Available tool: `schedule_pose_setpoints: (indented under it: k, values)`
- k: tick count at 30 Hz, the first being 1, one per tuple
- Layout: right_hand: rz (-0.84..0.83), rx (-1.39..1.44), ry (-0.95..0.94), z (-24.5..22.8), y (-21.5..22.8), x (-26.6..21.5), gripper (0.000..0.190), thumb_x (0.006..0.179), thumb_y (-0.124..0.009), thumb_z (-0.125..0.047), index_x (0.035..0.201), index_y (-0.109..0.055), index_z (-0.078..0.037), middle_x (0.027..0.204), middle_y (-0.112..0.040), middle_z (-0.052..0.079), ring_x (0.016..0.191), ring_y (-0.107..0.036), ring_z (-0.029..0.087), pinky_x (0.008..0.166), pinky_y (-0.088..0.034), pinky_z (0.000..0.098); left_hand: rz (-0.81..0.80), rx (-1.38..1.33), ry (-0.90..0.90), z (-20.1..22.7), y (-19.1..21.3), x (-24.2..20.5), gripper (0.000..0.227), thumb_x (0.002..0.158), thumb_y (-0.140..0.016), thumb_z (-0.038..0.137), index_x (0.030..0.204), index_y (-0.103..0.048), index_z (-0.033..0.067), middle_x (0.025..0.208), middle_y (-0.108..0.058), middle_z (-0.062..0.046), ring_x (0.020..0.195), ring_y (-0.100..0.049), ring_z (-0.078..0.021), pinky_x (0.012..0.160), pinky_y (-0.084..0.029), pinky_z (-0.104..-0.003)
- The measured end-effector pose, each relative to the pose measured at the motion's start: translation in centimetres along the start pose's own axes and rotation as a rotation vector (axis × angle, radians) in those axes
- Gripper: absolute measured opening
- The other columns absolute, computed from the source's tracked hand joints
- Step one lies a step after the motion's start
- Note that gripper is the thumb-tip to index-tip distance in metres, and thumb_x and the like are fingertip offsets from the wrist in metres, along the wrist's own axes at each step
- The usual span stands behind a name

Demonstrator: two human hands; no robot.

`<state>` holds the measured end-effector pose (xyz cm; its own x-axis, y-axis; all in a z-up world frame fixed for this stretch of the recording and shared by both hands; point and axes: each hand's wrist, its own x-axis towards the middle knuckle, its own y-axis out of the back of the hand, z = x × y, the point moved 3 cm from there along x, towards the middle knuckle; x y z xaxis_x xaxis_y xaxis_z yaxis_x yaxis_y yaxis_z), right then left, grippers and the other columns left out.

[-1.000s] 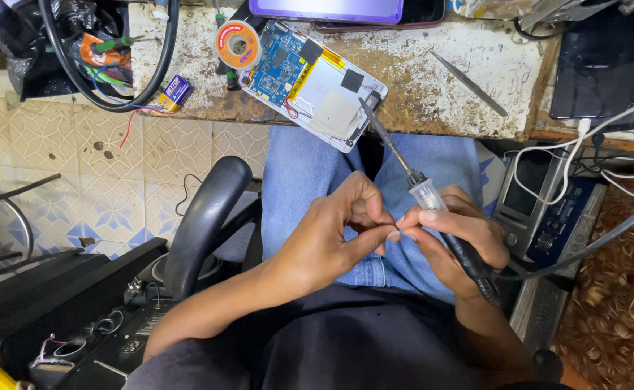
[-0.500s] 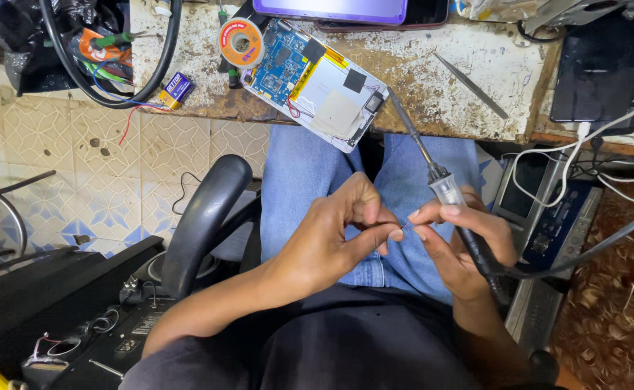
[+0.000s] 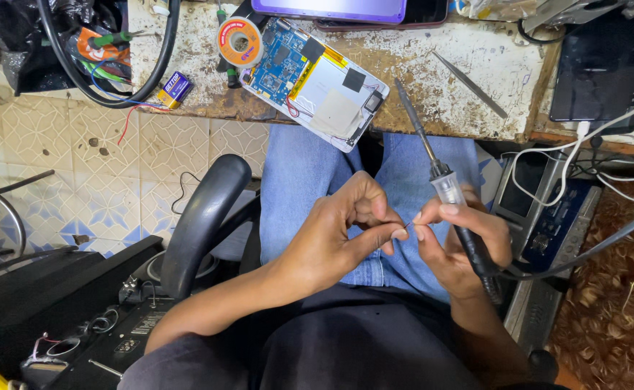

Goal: The person sits in a chair with an electronic device on their lap and uses a soldering iron to apply solder to wires and components. They handle a spool of solder wire and manipulate the device's internal parts while seated.

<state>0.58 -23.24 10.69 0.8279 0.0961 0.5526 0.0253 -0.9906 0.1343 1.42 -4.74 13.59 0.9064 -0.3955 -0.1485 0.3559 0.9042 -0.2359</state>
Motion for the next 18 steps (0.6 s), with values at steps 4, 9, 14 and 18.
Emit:
schedule_pose_setpoints:
  k: [4,9,14,18]
  values:
    - [-0.009,0.021,-0.012,0.42,0.01,-0.09,0.038,0.085,-0.078,0.001,0.112,-0.054,0.006,0.087,-0.07,0.022,0.072,-0.06,0.024,0.066,-0.049,0.0323,-0.001,0.0,-0.008,0.16,-0.03,-0.03,0.02,0.095,-0.068,-0.001,0.1,-0.05,0.0078,0.089,-0.075,-0.01,0.072,-0.076,-0.019,0.073,-0.058,-0.03]
    - [-0.016,0.032,-0.003,0.04,-0.23,0.2,0.036,0.083,-0.079,0.002,0.11,-0.055,0.006,0.084,-0.071,0.022,0.07,-0.06,0.026,0.065,-0.048,0.033,-0.005,-0.005,-0.001,0.27,-0.08,-0.08,0.019,0.095,-0.067,-0.002,0.101,-0.051,0.0067,0.088,-0.074,-0.011,0.072,-0.076,-0.0196,0.073,-0.058,-0.031]
    - [0.023,0.025,-0.023,-0.27,-0.18,0.21,0.034,0.083,-0.079,0.004,0.108,-0.056,0.007,0.081,-0.07,0.021,0.068,-0.063,0.024,0.065,-0.051,0.0311,0.014,-0.031,0.001,0.04,-0.27,-0.01,0.019,0.096,-0.067,-0.001,0.103,-0.051,0.0071,0.09,-0.074,-0.01,0.074,-0.076,-0.0183,0.073,-0.058,-0.029]
    - [0.019,0.008,-0.041,0.06,0.38,-0.02,0.036,0.083,-0.079,0.002,0.108,-0.055,0.006,0.078,-0.069,0.02,0.067,-0.061,0.022,0.065,-0.051,0.0302,0.024,-0.025,0.011,-0.53,-0.34,0.46,0.018,0.096,-0.067,0.001,0.108,-0.054,0.0044,0.088,-0.073,-0.011,0.075,-0.076,-0.0185,0.072,-0.058,-0.029]
